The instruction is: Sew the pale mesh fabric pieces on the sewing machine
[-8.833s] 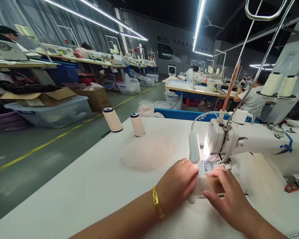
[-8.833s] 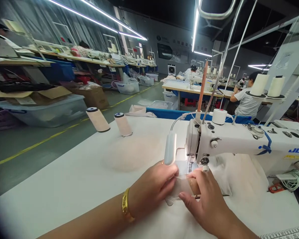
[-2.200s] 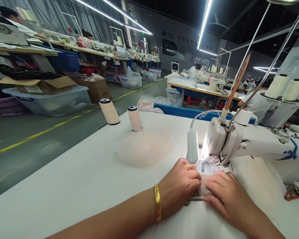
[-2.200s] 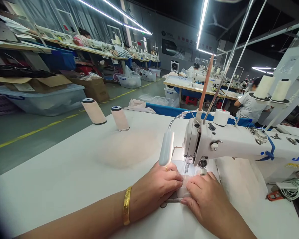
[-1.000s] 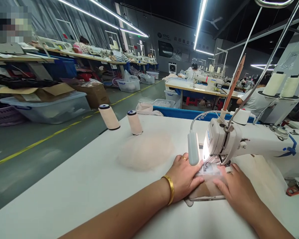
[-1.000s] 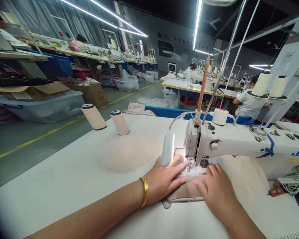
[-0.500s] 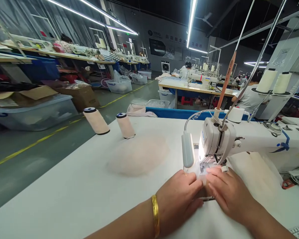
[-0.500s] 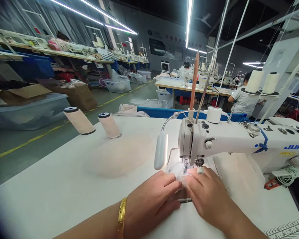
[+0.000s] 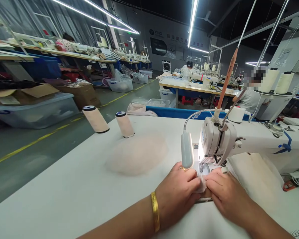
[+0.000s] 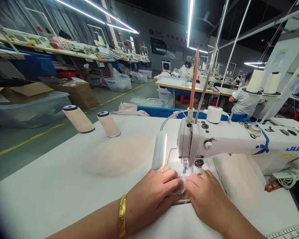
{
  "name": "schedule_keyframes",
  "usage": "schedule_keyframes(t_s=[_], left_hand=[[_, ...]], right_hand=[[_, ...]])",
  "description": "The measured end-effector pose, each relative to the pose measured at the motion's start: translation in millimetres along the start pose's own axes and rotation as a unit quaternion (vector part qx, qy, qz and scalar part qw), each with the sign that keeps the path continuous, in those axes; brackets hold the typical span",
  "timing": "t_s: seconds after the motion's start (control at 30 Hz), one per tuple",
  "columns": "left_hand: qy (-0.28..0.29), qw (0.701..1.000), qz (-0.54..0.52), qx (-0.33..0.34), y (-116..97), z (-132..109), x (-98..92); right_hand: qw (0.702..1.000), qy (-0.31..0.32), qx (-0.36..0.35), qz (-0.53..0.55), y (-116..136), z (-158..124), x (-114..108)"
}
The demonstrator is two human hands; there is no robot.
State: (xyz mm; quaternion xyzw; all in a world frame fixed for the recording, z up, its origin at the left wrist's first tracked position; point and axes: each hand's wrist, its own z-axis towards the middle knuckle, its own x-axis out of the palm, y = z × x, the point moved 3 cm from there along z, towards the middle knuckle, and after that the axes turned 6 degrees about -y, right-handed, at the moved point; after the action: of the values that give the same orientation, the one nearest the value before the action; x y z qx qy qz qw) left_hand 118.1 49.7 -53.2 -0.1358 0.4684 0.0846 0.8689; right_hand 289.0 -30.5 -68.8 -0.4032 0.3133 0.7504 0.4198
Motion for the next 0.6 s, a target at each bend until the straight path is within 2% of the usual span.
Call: schedule_keyframes(t_s=[0.2,0.4,0.5,0.6], left_hand=[[-0.002,0.999,-0.032,0.017,-4.3,-2.3,-0.5],[-0.023,0.999,-0.017,0.014,-2.6,-3.0,1.5],[-0.046,0.998,-0.021,0.043,-4.9,-4.3,0.9],[-0.040,0.997,-0.038,0.059,-8.2,-7.1,0.3]], right_hand=[[1.000,0.002,0.001,-0.027,0.1,-0.6,-0.5],[1.000,-0.001,-0.001,-0.026,-0.8,0.2,1.5],[1.000,0.002,0.011,-0.009,-1.9,0.3,2.8],[1.000,-0.002,0.017,0.000,-2.8,0.7,3.5]])
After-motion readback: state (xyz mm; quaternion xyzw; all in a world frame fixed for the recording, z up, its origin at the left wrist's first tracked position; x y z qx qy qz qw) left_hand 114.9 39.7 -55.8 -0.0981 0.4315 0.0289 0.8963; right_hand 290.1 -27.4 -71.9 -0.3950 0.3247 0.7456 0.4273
